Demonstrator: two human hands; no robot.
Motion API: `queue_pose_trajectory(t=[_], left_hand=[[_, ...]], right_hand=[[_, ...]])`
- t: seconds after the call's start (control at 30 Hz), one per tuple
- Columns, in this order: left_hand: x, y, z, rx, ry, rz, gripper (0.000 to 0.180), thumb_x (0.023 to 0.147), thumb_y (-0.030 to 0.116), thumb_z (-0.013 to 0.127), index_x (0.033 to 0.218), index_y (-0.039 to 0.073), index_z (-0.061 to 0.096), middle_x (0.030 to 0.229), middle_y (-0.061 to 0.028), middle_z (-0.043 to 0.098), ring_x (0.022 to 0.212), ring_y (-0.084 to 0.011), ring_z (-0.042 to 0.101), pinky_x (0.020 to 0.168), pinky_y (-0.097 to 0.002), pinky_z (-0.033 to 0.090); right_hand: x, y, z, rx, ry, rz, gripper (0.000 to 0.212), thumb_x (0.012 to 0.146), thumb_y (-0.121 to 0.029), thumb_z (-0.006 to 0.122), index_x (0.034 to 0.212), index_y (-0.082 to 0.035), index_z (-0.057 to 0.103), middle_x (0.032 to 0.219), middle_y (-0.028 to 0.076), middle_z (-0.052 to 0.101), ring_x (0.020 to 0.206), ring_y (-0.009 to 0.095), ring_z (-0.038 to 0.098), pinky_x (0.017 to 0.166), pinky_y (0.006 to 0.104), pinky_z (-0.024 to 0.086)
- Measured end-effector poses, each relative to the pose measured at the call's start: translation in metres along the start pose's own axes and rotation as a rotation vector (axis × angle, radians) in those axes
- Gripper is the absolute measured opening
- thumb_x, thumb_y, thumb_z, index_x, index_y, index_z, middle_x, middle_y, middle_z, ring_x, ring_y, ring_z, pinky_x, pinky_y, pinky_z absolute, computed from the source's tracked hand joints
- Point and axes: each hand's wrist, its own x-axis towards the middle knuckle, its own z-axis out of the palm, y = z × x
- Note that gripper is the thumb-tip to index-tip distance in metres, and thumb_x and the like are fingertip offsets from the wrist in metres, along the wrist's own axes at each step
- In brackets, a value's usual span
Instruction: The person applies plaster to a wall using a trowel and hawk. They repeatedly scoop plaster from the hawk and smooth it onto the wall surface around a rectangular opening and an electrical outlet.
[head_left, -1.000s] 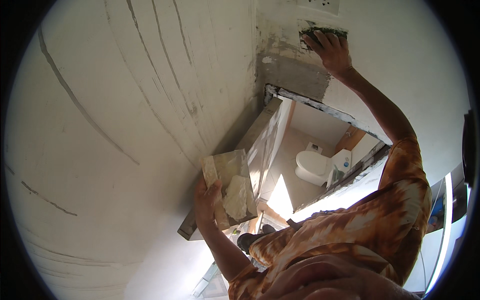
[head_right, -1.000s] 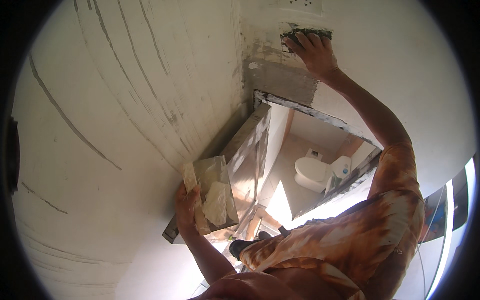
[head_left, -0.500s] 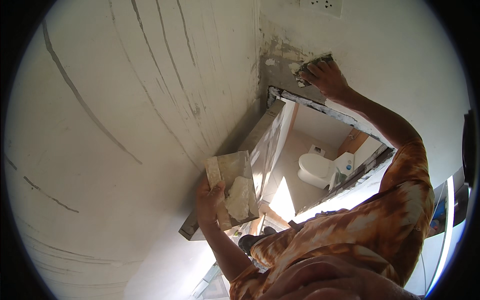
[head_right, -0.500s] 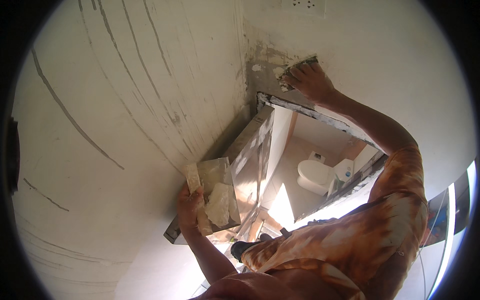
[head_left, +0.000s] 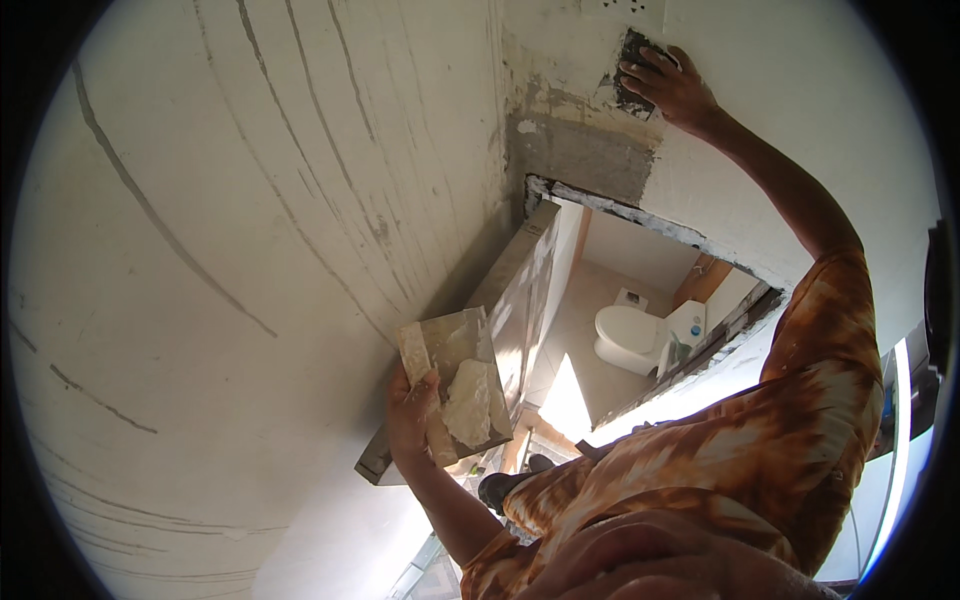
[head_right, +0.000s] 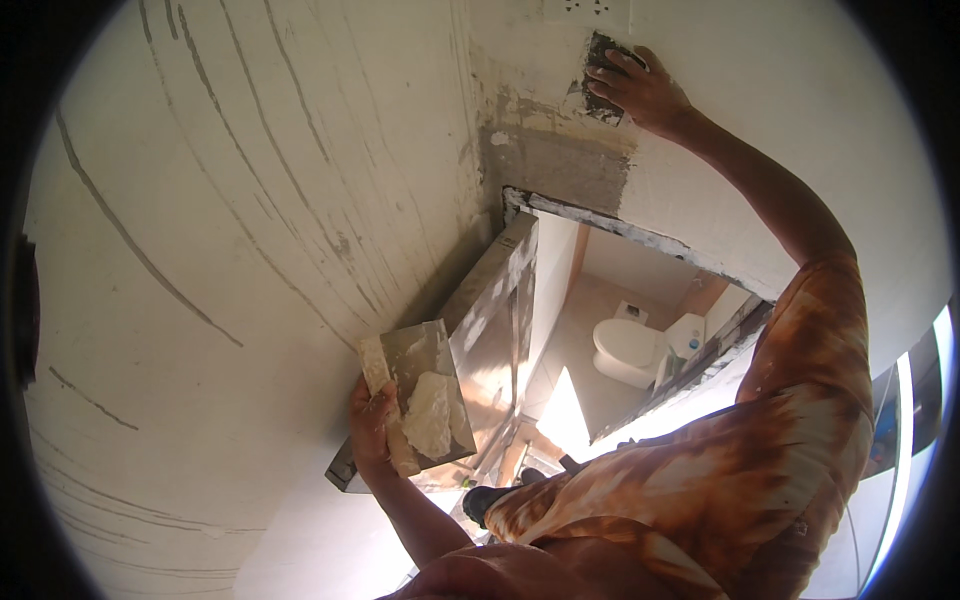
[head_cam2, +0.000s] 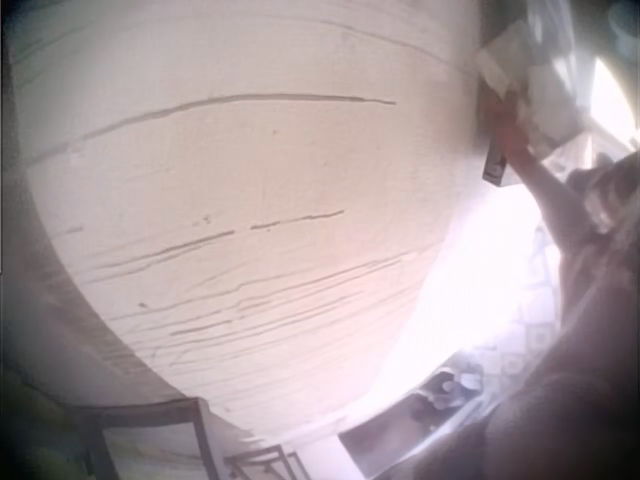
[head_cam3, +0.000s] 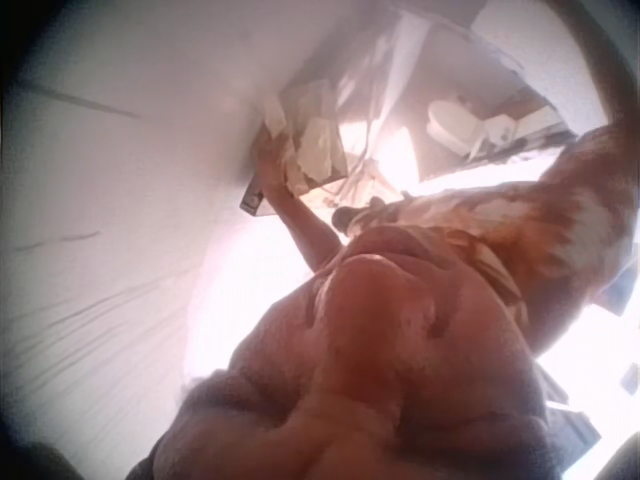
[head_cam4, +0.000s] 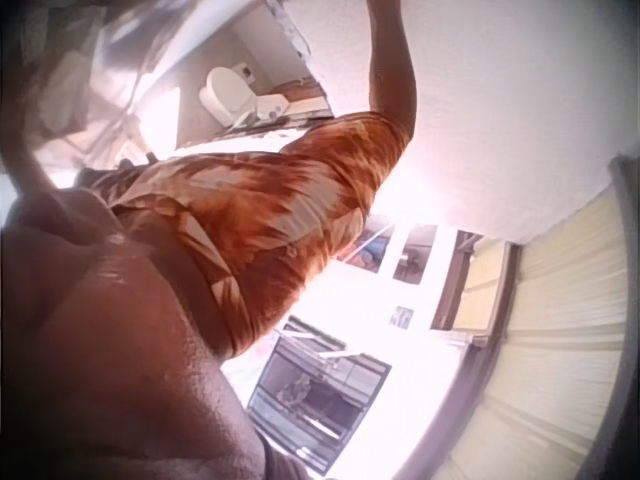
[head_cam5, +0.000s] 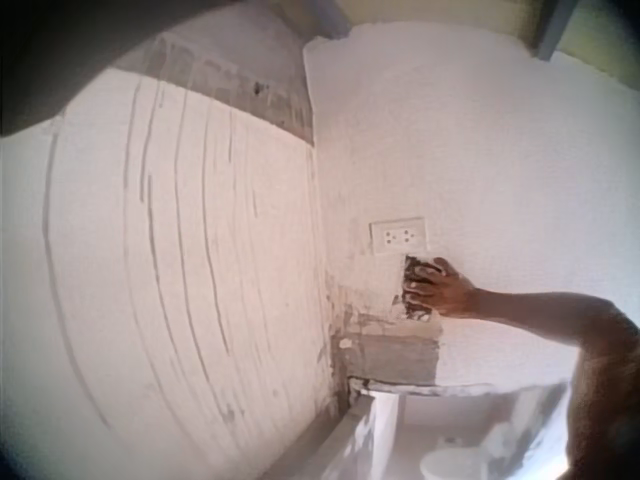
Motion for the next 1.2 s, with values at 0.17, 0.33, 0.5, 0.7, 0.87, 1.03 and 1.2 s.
queue_pose_trajectory(t=[0.17,0.33,0.5,0.7,0.87,1.03,1.2], left_hand=[[-0.002,0.004,0.004,0.024,0.018,0.022,0.039,0.090,0.016,0.067,0.126,0.002,0.062,0.098,0.0025,0.062,0.085,-0.0071,0.054,0.077,-0.0238,0.042],[-0.001,0.001,0.004,-0.050,0.029,0.013,0.041,0.090,0.016,0.067,0.128,0.001,0.061,0.101,0.0016,0.063,0.086,-0.0083,0.055,0.080,-0.0249,0.044],[0.006,-0.004,-0.003,-0.134,0.008,0.084,0.042,0.092,0.020,0.064,0.128,-0.001,0.060,0.106,-0.0048,0.065,0.093,-0.0142,0.060,0.086,-0.0276,0.046],[0.008,-0.011,0.034,-0.197,0.290,-0.103,0.043,0.097,0.025,0.055,0.128,-0.006,0.057,0.116,-0.0156,0.065,0.104,-0.0258,0.065,0.091,-0.0382,0.051],[-0.006,-0.018,0.087,-0.432,0.204,-0.043,0.042,0.100,0.023,0.051,0.129,-0.007,0.056,0.118,-0.0186,0.066,0.102,-0.0299,0.067,0.088,-0.0418,0.055],[-0.009,-0.009,0.080,-0.455,0.201,-0.136,0.044,0.100,0.023,0.051,0.132,-0.007,0.054,0.115,-0.0178,0.067,0.101,-0.0291,0.068,0.086,-0.0413,0.057],[-0.006,0.009,0.019,-0.177,0.141,-0.172,0.046,0.097,0.024,0.055,0.129,-0.008,0.054,0.116,-0.0185,0.066,0.100,-0.0298,0.068,0.086,-0.0406,0.056]], right_hand=[[-0.057,0.012,-0.032,-0.094,-0.034,0.089,0.049,0.080,-0.014,0.070,0.128,-0.023,0.063,0.144,-0.007,0.052,0.134,0.021,0.043,0.108,0.0453,0.036],[-0.086,-0.005,-0.075,-0.046,-0.179,0.284,0.050,0.080,-0.003,0.064,0.128,-0.019,0.063,0.138,-0.003,0.057,0.130,0.022,0.048,0.109,0.0474,0.036],[-0.109,-0.049,-0.115,0.477,0.180,0.714,0.042,0.085,0.007,0.056,0.119,-0.014,0.069,0.112,0.006,0.072,0.109,0.025,0.065,0.097,0.0387,0.049],[-0.098,-0.186,-0.162,2.633,0.373,1.590,0.020,0.097,-0.003,0.057,0.116,0.000,0.063,0.110,0.009,0.070,0.104,0.017,0.068,0.090,0.0336,0.056],[-0.067,-0.216,-0.196,2.958,0.565,1.452,0.018,0.097,-0.006,0.060,0.114,-0.002,0.064,0.108,0.007,0.070,0.102,0.018,0.068,0.089,0.0331,0.055],[-0.055,-0.180,-0.198,1.997,0.559,1.012,0.031,0.089,0.009,0.061,0.117,-0.004,0.065,0.110,0.008,0.071,0.090,0.021,0.067,0.078,0.0313,0.053],[-0.052,-0.119,-0.170,1.117,0.578,0.723,0.053,0.074,0.010,0.066,0.124,-0.010,0.066,0.110,0.010,0.070,0.086,0.026,0.067,0.070,0.0357,0.056]])
